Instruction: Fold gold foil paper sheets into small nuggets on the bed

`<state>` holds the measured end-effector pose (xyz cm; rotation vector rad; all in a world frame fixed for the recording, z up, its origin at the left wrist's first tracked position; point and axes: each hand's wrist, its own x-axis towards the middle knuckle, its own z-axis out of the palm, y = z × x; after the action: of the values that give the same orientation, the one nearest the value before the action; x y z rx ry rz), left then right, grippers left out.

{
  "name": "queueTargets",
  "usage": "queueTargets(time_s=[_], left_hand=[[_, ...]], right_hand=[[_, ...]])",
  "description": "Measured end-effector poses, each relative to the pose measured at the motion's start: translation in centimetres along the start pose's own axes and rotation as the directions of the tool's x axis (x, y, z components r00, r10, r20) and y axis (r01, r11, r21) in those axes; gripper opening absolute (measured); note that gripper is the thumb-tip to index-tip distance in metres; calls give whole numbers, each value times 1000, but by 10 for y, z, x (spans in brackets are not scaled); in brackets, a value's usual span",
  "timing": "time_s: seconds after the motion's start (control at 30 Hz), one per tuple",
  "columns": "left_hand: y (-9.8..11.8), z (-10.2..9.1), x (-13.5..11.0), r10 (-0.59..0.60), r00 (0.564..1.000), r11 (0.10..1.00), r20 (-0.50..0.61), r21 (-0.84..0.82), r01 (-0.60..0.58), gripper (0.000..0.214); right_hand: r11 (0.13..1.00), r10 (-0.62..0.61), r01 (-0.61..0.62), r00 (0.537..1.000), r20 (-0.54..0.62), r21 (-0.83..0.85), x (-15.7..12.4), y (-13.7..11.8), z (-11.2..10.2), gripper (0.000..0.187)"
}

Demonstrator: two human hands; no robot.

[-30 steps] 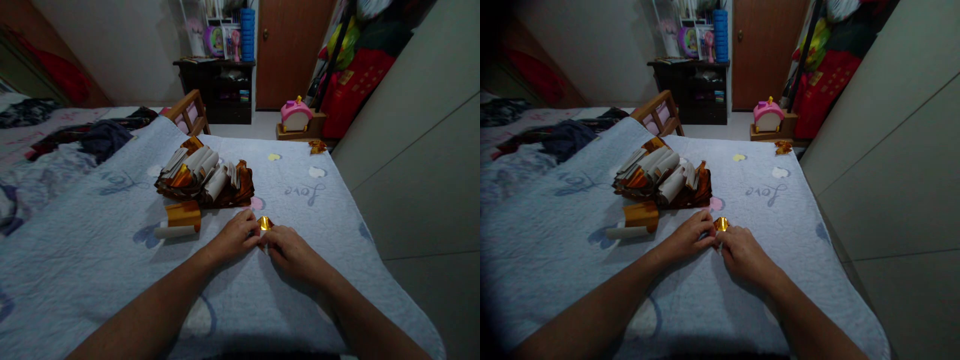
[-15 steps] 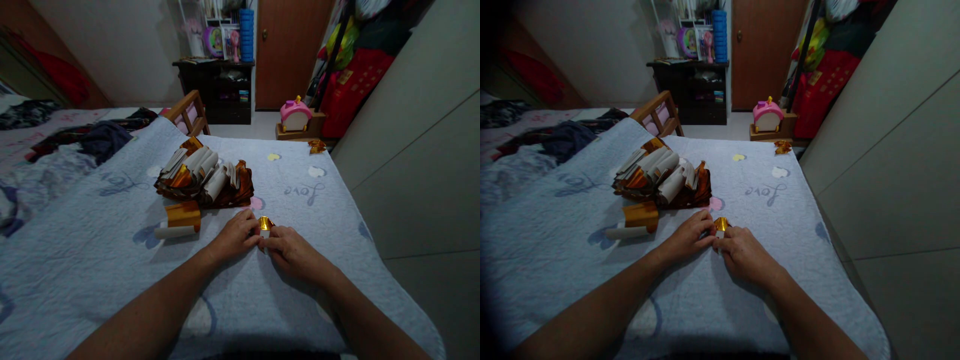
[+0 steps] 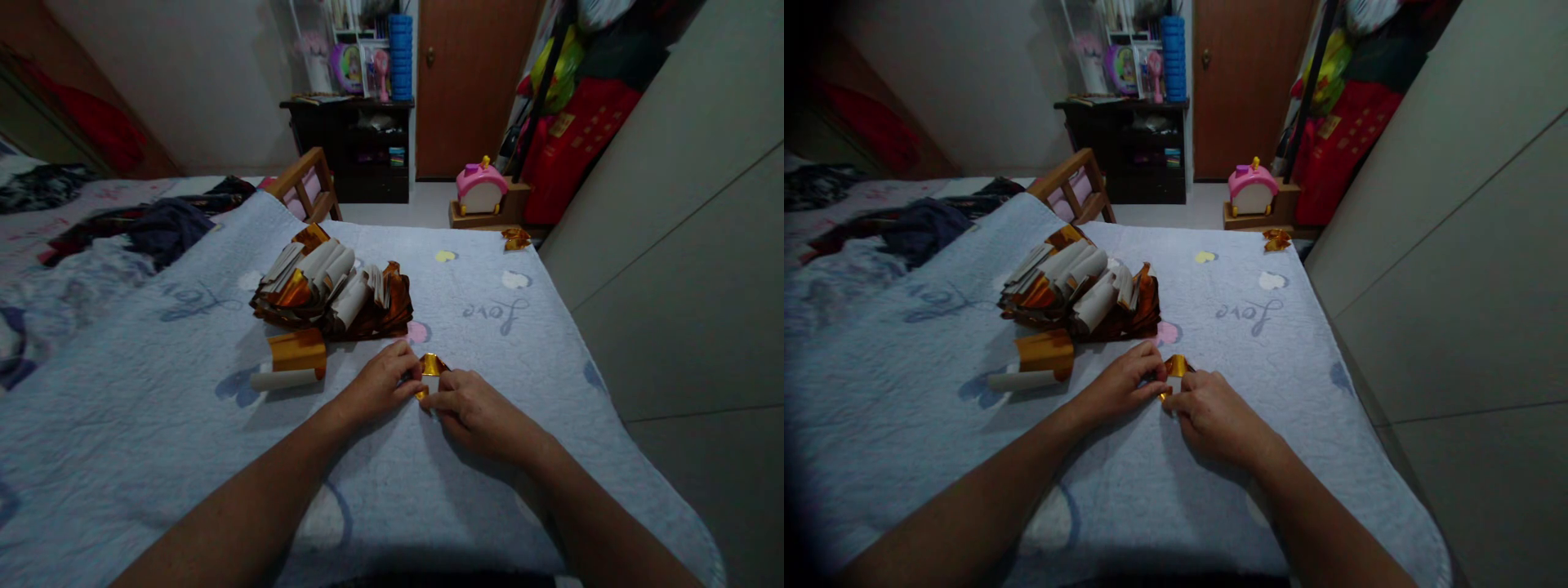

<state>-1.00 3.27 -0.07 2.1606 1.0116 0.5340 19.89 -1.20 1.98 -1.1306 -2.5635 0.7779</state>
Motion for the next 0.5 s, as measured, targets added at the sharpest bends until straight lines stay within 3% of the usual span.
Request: queueTargets(time_s=[0.5], left_hand=[[-9,3,0,40,999,999,-8,-18,-40,8]], right_hand=[[993,-106,103,993,57,49,-5,2,-12,26]])
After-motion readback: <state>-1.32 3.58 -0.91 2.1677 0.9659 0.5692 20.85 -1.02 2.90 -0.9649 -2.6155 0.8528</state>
